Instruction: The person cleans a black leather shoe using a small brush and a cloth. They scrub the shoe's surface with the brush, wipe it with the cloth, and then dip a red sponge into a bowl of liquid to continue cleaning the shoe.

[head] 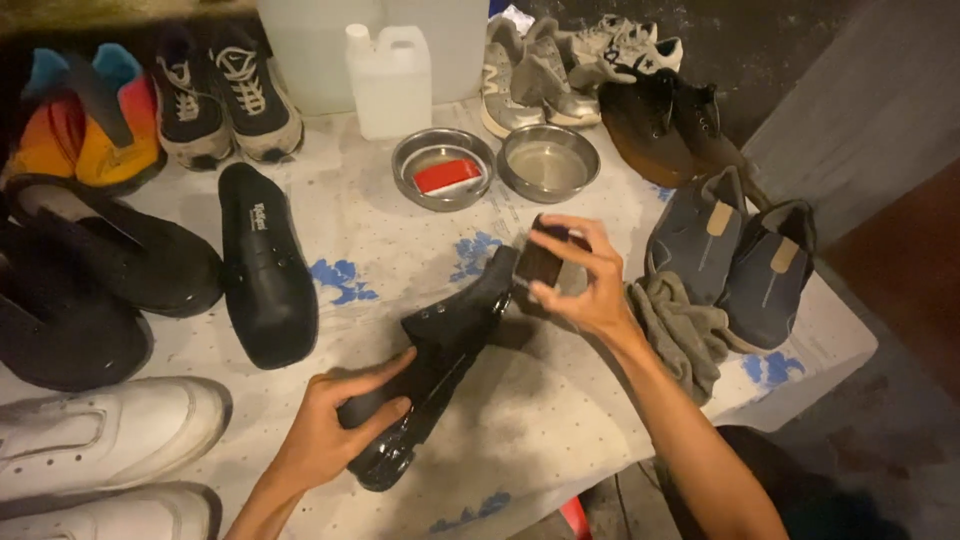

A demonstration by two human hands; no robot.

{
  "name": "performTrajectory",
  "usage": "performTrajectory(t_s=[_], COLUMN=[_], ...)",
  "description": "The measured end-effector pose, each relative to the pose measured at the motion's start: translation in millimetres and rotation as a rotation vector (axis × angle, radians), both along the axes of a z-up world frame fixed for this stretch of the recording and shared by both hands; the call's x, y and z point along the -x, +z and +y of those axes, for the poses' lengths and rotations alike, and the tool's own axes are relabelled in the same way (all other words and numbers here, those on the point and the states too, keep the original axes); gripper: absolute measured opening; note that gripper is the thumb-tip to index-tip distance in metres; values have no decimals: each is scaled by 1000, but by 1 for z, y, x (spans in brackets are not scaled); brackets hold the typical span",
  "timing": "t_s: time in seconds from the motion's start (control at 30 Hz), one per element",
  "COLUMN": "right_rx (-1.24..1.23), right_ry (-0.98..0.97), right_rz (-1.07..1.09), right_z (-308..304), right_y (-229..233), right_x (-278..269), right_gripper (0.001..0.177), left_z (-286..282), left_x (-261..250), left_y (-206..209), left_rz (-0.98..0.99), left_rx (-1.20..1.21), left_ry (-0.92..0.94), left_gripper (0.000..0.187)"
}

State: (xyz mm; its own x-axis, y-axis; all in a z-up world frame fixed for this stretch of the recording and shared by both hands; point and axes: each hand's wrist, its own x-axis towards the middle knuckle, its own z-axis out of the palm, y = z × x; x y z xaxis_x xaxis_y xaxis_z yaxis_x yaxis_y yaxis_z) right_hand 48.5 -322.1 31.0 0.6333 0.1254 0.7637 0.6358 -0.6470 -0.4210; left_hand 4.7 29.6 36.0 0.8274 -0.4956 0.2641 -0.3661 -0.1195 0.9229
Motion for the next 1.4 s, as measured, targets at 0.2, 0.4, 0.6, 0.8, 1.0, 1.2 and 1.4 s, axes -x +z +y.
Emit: performTrajectory(t_s=[0.2,0.4,0.6,0.8,1.0,1.2,1.4], right_rx=[158,206,204,215,252,293,307], right_ry=[-64,4,33,-196,-184,-234,-18], right_rz=[-187,-207,-217,-304,-241,-117,-229], right_z=[13,24,23,26,27,23,36], right_y=[-4,22,14,11,31,25,16], right_x=[9,26,20,12,25,19,26], right_gripper=[57,48,51,49,42,55,59], left_z=[0,-2,-3,-2,-2,-1,-2], left_x=[1,3,5,7,6,3,3], left_y=[-2,2,3,4,1,1,1], left_rz=[11,-28,-48,0,-41,-79,-52], left_rx=[7,-32,-4,-31,-10,-37,-58], left_ry=[1,-2,3,14,-5,-14,2], left_gripper=[48,47,45,47,46,46,46])
